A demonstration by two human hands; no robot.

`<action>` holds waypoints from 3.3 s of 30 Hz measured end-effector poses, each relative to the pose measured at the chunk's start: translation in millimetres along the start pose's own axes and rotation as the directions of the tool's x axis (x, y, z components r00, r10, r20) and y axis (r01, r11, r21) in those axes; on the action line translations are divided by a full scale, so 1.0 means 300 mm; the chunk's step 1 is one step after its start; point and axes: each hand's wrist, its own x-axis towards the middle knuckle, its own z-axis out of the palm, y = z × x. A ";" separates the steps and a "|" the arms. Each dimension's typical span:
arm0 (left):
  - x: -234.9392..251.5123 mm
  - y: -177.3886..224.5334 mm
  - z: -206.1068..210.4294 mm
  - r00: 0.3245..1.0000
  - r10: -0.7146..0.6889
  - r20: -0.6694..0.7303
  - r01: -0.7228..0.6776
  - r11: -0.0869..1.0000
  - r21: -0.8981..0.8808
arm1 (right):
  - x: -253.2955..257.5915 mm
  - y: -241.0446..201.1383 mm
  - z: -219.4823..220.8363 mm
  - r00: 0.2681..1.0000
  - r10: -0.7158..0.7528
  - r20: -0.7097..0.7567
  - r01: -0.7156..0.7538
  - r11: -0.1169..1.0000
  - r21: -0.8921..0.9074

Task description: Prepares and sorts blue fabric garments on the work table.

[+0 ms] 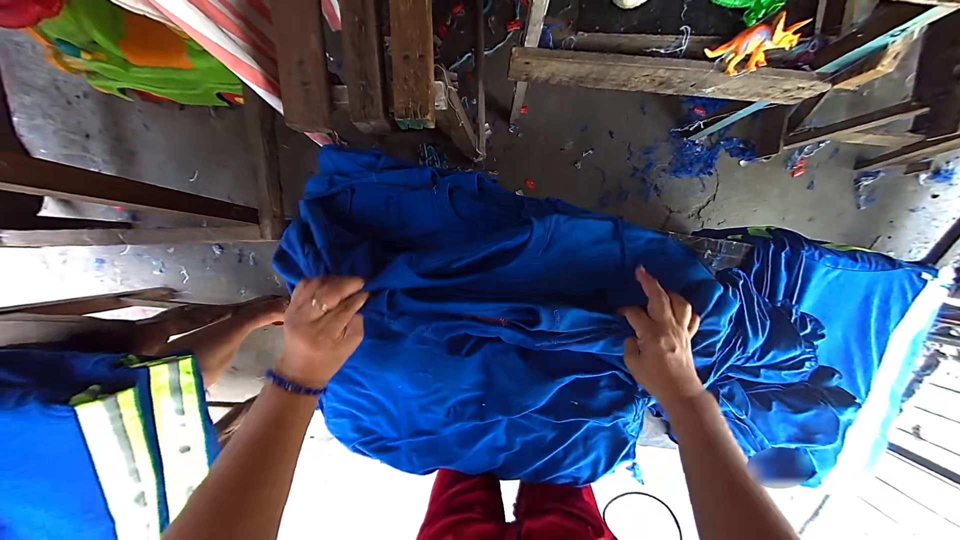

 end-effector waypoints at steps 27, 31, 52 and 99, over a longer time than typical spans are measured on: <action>-0.260 0.121 -0.012 0.977 -0.171 -0.124 0.180 0.981 0.066 | 0.140 0.018 0.074 0.908 -0.383 0.172 0.396 0.917 -0.048; -0.296 0.133 0.006 0.969 -0.195 -0.149 0.211 0.972 0.101 | 0.244 -0.017 0.023 0.802 -0.466 0.374 0.521 0.852 -0.055; -0.341 0.165 0.036 0.947 -0.277 -0.162 0.302 0.941 0.155 | 0.220 -0.085 -0.011 0.540 -0.571 0.618 0.650 0.750 0.126; 0.308 -0.084 0.072 0.569 -0.271 0.776 0.323 0.942 0.092 | -0.321 -0.102 0.008 0.992 0.027 -0.125 -0.049 0.983 -0.176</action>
